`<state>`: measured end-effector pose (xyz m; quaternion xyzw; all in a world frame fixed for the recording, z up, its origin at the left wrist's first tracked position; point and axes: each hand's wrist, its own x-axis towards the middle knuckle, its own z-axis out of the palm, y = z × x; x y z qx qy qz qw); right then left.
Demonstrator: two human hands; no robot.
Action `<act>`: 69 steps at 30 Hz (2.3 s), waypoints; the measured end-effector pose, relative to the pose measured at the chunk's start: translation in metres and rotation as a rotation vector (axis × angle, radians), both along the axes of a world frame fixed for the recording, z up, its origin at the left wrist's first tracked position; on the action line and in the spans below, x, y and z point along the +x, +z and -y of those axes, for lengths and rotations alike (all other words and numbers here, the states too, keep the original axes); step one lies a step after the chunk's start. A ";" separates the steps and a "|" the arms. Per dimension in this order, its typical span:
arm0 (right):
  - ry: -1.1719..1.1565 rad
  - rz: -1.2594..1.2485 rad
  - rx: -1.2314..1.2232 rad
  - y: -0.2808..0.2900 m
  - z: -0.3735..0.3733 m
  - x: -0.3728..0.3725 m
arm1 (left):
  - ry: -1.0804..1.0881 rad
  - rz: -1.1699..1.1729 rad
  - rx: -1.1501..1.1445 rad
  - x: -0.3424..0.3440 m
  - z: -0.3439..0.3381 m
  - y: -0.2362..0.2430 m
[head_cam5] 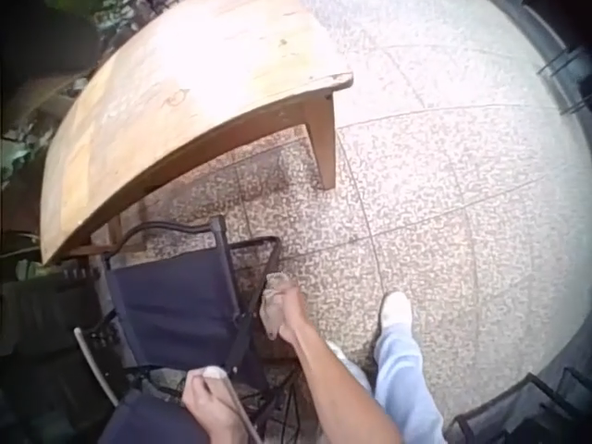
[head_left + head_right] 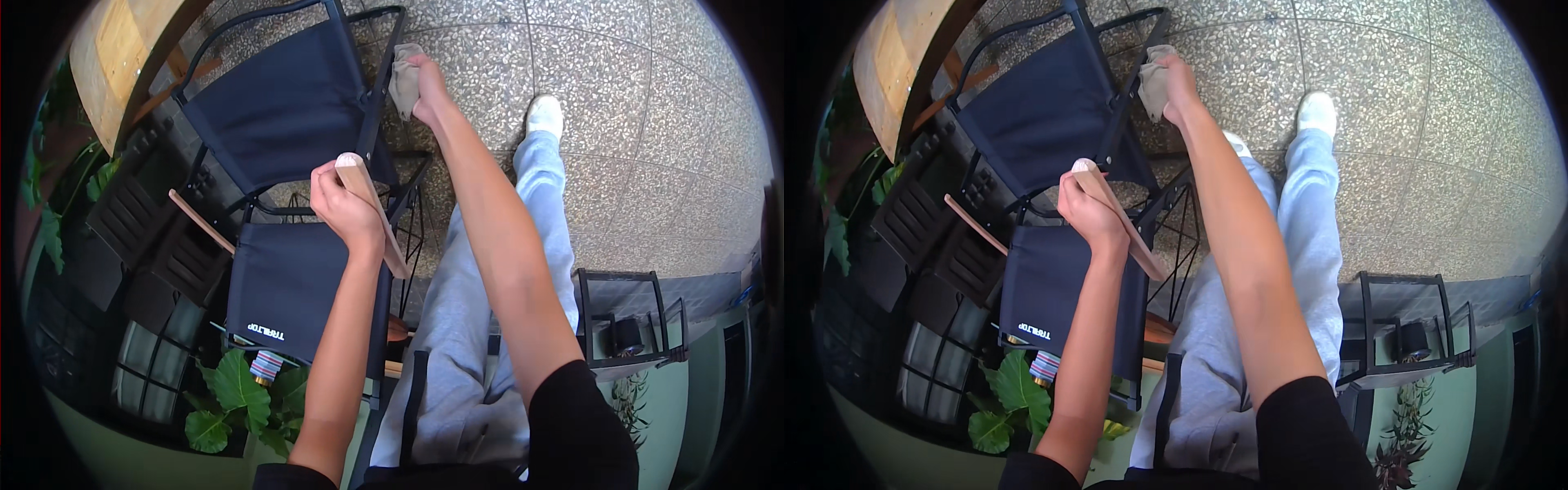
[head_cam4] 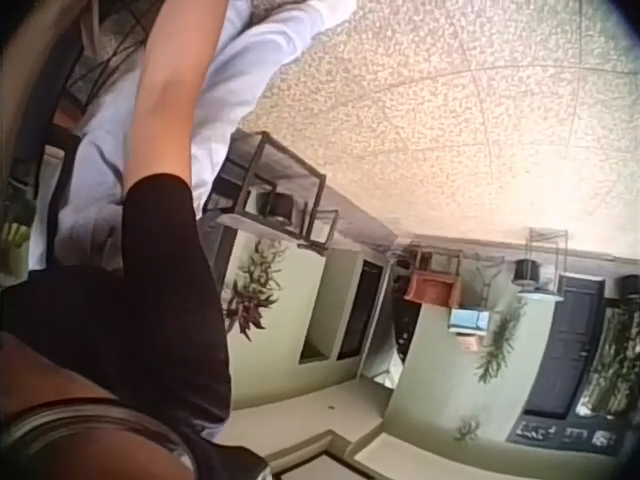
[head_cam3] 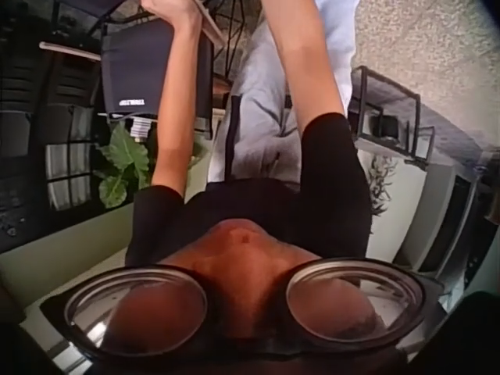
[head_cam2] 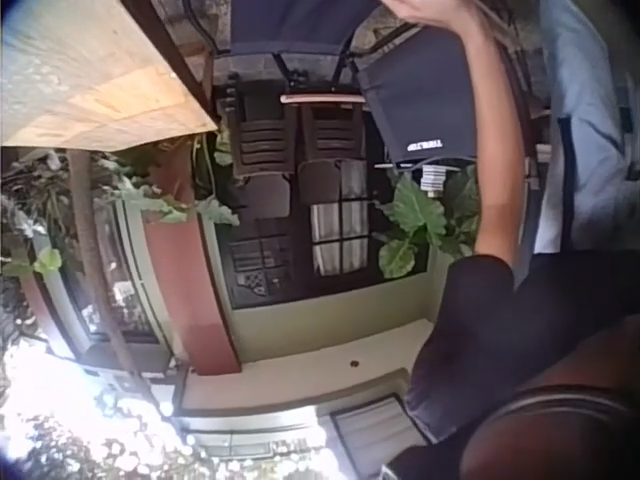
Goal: Wiping down a folding chair with a cloth to clean it.
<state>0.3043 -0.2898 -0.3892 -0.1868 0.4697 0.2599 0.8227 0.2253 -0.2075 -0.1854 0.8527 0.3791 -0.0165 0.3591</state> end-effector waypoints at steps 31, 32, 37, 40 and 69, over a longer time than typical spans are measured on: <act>-0.004 -0.077 -0.096 0.023 -0.008 0.023 | 0.099 0.021 0.036 0.002 -0.005 0.008; -0.047 -0.042 -0.078 0.014 -0.005 0.029 | 0.057 0.022 0.055 0.004 -0.003 0.009; -0.086 -0.072 0.018 -0.023 0.001 0.030 | 0.047 0.023 0.007 0.002 0.005 0.005; 0.050 -0.056 0.162 0.029 0.001 0.015 | 0.063 0.046 0.001 0.004 -0.005 0.012; -0.187 -0.234 0.059 0.011 0.012 -0.019 | 0.040 0.030 0.053 0.005 0.004 0.007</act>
